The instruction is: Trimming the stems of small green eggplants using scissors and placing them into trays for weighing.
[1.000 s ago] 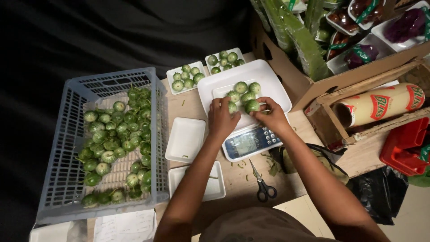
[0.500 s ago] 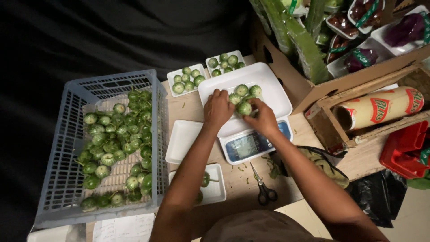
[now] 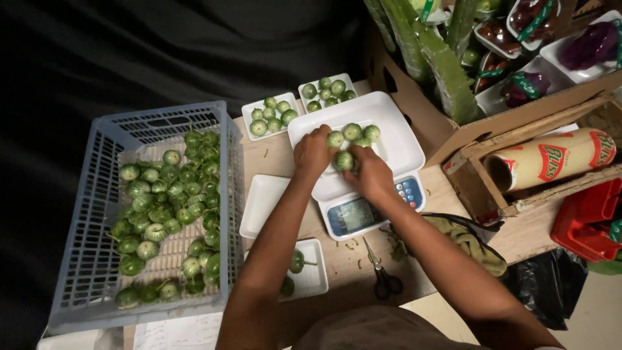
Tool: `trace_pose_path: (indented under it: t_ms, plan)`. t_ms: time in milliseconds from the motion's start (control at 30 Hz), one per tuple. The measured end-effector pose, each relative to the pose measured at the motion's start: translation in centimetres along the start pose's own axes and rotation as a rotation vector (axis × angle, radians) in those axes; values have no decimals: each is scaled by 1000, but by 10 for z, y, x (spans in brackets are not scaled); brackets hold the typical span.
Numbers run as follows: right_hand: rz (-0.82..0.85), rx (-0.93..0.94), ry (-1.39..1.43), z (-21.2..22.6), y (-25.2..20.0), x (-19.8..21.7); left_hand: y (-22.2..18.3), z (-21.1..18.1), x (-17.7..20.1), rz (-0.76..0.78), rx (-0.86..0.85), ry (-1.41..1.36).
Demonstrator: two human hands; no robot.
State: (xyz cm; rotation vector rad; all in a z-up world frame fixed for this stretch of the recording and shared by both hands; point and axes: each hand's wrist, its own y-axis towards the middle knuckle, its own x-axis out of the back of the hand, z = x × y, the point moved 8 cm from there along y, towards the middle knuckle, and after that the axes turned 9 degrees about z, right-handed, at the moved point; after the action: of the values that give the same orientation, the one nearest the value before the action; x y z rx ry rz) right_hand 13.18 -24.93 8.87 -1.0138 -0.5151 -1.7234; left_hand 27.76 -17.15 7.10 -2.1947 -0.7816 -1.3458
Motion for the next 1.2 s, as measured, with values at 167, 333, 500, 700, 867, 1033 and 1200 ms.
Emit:
trace_pose_path:
  t_ms: [167, 333, 500, 700, 867, 1033, 1200]
  plan:
    - [20, 12, -139, 11, 9, -7, -3, 5, 21, 80, -70, -234]
    - [7, -5, -170, 20, 15, -18, 0, 20, 16, 95, -78, -321]
    - [78, -2, -122, 17, 13, -25, -14, 14, 28, 110, -47, -346]
    - [-79, -65, 54, 14, -12, 30, -13, 13, 29, 30, -41, -608]
    - [-150, -122, 21, -44, 10, 21, -1, -28, 24, -65, -362, -714]
    - [-138, -133, 18, -57, 15, 16, 5, -50, 10, 68, -290, -572]
    - [-94, -138, -46, -64, 23, 13, 13, -57, -11, 103, -337, -252]
